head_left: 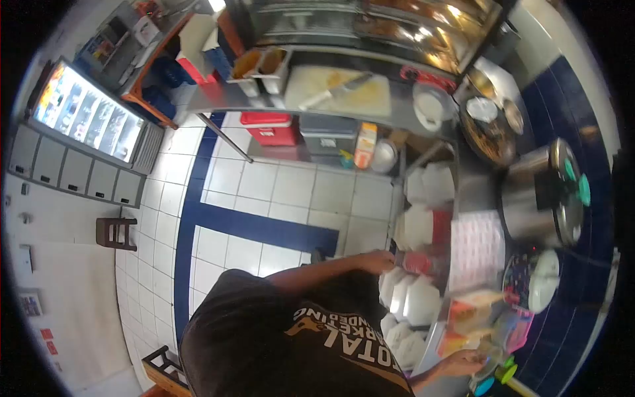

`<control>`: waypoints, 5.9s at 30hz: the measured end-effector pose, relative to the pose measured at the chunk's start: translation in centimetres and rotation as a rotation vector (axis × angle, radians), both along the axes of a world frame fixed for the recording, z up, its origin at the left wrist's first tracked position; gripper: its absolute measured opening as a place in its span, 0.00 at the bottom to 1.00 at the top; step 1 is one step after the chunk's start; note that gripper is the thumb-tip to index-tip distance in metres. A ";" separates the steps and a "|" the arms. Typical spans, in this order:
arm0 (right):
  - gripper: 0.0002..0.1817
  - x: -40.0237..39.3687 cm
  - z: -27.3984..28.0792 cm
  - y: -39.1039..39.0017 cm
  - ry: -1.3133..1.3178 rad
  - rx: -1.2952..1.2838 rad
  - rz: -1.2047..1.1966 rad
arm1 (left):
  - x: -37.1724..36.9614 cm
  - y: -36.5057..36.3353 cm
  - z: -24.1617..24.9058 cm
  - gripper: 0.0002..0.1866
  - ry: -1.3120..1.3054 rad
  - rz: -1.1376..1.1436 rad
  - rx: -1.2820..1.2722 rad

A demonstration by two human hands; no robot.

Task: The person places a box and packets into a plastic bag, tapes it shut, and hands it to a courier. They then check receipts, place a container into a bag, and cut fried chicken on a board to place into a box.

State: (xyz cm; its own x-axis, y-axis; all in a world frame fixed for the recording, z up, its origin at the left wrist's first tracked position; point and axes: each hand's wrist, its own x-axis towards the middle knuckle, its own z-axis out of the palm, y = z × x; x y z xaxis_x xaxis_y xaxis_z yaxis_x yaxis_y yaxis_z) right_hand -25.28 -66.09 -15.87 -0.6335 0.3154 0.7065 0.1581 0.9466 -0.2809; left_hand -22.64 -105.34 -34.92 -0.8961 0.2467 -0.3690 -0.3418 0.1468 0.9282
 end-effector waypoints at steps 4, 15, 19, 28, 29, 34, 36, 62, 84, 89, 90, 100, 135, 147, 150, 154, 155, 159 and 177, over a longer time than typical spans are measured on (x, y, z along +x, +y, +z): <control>0.13 -9.2 1.6 -12.7 0.144 -0.093 0.401 | 1.0 -22.6 -1.3 0.19 0.102 0.742 -0.017; 0.12 -14.8 5.9 -75.8 -0.343 -0.410 1.890 | 6.0 -65.8 26.3 0.17 0.765 1.656 -0.985; 0.11 -8.9 8.4 -97.2 -0.446 -0.451 2.165 | 4.4 -75.9 27.9 0.19 0.754 1.507 -1.044; 0.19 -1.8 10.2 -110.9 -0.727 -0.134 1.639 | 5.4 -82.6 28.9 0.11 0.557 1.106 -0.981; 0.17 -1.6 9.2 -112.2 -0.717 -0.037 1.603 | 5.3 -84.2 28.2 0.11 0.454 1.046 -0.976; 0.11 1.1 7.5 -114.2 -0.575 -0.101 1.444 | 6.4 -83.5 31.1 0.15 0.349 0.943 -1.022; 0.09 1.6 7.9 -114.2 -0.601 -0.136 1.451 | 6.8 -85.8 30.4 0.16 0.567 0.965 -1.094; 0.29 -4.5 15.2 -48.5 -0.187 -0.466 0.692 | -9.7 -23.2 32.5 0.17 0.831 -0.025 -0.073; 0.15 -30.3 1.8 -10.6 -0.485 0.623 0.426 | -38.3 -3.7 21.3 0.28 0.538 -0.139 0.106; 0.17 -23.3 2.9 -22.9 -0.173 0.413 0.434 | -29.2 -7.2 19.6 0.26 0.665 -0.017 0.092; 0.11 -20.6 -0.2 -26.0 -0.168 0.203 0.265 | -26.6 -10.1 17.9 0.25 0.595 -0.032 0.157; 0.15 -28.7 -47.9 -73.5 -0.553 0.250 1.108 | -1.0 -46.4 -19.6 0.22 -0.071 0.501 -0.671; 0.41 -39.0 -70.2 -105.8 -1.090 0.704 1.313 | 0.4 -66.0 -29.8 0.34 0.854 1.510 -0.730; 0.37 -38.9 -73.6 -109.8 -1.138 0.617 1.450 | -2.6 -66.8 -31.7 0.26 1.178 1.771 -0.662; 0.37 -38.3 -73.6 -110.3 -1.139 0.599 1.472 | -3.0 -67.2 -31.5 0.23 1.159 1.759 -0.667; 0.35 -37.8 -73.4 -110.8 -1.129 0.569 1.491 | -4.0 -67.0 -31.1 0.20 1.146 1.752 -0.666; 0.35 -37.7 -73.5 -111.1 -1.129 0.563 1.496 | -4.1 -66.9 -31.0 0.19 1.140 1.741 -0.665; 0.34 -37.3 -73.6 -111.5 -1.129 0.535 1.516 | -5.1 -66.7 -30.9 0.23 1.142 1.854 -0.673; 0.30 -33.1 -53.6 -102.3 -1.216 -0.483 1.507 | -3.8 -66.7 -30.4 0.43 0.871 1.489 -0.898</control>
State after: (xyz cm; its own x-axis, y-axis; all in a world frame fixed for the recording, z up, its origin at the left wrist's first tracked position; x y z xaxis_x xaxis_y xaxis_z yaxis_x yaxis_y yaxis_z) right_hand -58.41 -168.36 -69.48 -0.5175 -0.8355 -0.1848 -0.2776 0.3682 -0.8873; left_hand -26.44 -172.05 -65.32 -0.1549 -0.7398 0.6547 -0.1818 0.6727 0.7172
